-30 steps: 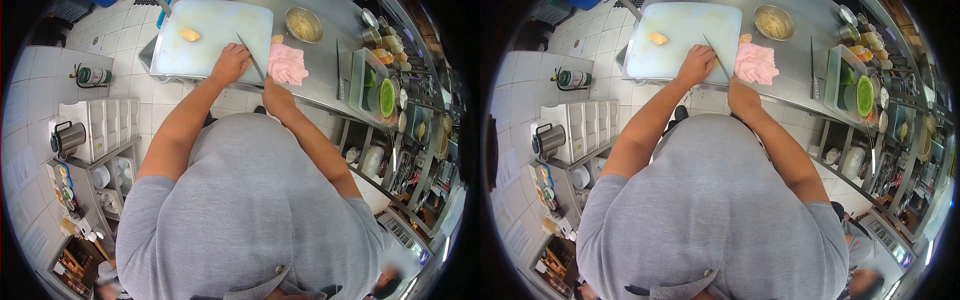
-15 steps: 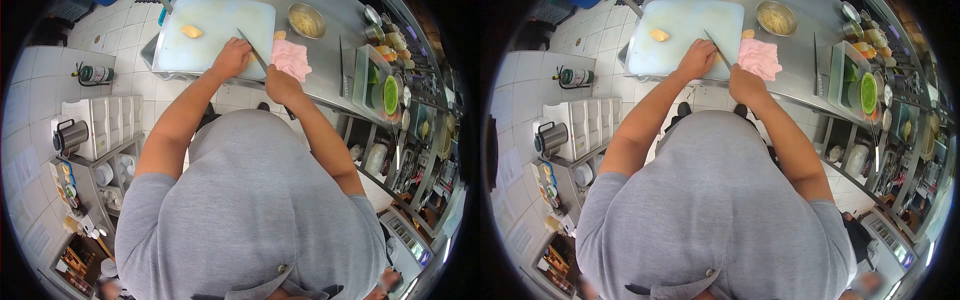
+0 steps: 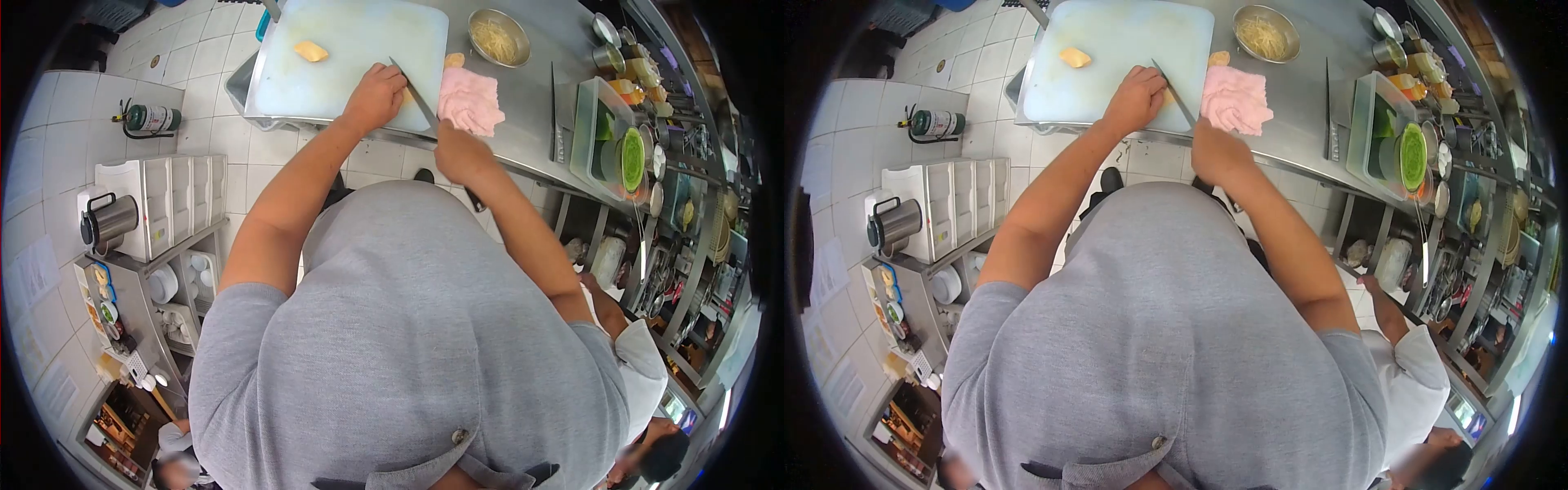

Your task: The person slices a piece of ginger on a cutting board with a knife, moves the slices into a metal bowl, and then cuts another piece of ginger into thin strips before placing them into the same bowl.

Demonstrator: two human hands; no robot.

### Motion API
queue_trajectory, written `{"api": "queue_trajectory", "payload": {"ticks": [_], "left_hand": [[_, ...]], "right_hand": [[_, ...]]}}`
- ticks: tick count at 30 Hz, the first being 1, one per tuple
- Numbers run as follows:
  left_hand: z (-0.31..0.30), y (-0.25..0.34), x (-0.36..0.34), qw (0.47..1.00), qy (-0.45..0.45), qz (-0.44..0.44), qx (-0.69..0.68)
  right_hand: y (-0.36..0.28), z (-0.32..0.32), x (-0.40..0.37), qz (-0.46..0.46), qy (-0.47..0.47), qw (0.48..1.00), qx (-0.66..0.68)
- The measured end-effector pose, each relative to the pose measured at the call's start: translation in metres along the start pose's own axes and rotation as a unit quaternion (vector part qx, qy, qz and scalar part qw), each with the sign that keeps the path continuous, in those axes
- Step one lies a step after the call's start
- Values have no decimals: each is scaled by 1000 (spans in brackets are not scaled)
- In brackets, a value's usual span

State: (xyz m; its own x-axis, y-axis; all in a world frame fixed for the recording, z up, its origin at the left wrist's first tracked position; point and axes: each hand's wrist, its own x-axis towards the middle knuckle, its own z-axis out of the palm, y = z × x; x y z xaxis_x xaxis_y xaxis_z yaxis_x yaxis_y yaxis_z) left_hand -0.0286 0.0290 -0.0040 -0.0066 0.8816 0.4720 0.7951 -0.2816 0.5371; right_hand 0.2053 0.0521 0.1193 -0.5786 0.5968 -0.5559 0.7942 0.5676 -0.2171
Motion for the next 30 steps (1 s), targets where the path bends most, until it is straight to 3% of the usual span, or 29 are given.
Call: {"api": "queue_trajectory", "payload": {"ticks": [3,10,14,16,22,27,30], "left_hand": [[4,4,-5,1000,18,-10,2],[-8,8,4,999,-32,-12,21],[0,14,-7,1000,-18,-11,19],[5,11,-8,1000,16,-5,4],[2,10,-8,1000,3,-7,3],[5,10,-10,999,29,-6,-10],[4,11,-11,1000,24,-9,-18]], "right_hand": [[4,39,7,45,13,998,33],[1,-4,11,4,-3,1000,7],[9,28,3,-8,28,999,16],[7,45,17,30,36,998,40],[0,-11,8,-5,-8,1000,16],[1,36,15,29,31,999,24],[2,21,33,-3,38,999,33]]}}
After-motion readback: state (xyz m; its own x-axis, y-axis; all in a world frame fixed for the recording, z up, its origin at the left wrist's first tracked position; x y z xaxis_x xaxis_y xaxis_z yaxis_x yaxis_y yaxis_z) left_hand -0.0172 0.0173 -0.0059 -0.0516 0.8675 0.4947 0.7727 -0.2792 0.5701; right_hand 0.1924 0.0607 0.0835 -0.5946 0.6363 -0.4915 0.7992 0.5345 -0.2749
